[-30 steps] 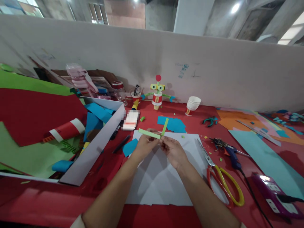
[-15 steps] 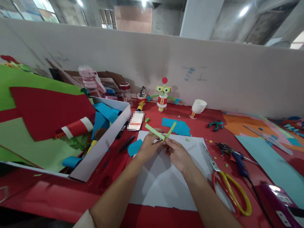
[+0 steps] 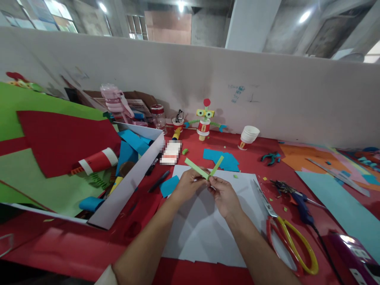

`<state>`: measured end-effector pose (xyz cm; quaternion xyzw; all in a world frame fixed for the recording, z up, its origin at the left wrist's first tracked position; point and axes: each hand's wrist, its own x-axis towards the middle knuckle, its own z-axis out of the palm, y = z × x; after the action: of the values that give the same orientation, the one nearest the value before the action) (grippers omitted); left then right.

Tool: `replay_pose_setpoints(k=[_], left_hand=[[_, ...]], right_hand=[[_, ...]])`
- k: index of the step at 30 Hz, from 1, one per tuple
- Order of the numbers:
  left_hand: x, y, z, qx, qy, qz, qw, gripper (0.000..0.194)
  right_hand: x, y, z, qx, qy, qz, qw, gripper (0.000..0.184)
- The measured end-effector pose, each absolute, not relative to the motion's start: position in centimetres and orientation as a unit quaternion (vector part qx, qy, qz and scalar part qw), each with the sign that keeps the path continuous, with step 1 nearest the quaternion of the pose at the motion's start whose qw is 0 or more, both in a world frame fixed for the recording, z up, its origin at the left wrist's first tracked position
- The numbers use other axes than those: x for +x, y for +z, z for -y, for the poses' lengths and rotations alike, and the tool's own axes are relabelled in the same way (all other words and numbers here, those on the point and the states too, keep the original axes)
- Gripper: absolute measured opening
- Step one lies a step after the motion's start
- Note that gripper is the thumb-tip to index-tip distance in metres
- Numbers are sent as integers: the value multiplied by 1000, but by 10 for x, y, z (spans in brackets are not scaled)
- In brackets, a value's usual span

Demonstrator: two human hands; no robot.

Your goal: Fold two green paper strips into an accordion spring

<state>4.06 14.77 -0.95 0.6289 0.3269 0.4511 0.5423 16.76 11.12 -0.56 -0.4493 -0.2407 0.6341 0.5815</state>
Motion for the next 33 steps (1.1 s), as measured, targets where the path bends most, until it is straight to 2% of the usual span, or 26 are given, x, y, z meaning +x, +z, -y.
replay_pose_setpoints(k=[5,9,13,16,22,28,33], left_hand=[[40,-11,-147,587,455,-315,591,12],[42,-9,-147,612,447,-323,566,17],[37,-7,-149,661,430,-314,528,9],[34,-7,-150,665,422,-295,541,5],[41,-9,-148,590,441,-290,611,15],[43,-4,-144,588,451,-294,604,12],[44,-4,-141,555,480,-310,604,21]], right_hand=[[165,-5,-109,-425,636,244,596,24],[166,-7,-110,-428,634,231,601,24],[164,-8,-109,-424,629,253,600,25],[164,-7,-108,-423,625,276,596,26],[167,-6,-108,-463,600,290,585,24],[165,-5,-106,-463,586,282,602,21],[165,-7,-106,-464,582,271,610,19]])
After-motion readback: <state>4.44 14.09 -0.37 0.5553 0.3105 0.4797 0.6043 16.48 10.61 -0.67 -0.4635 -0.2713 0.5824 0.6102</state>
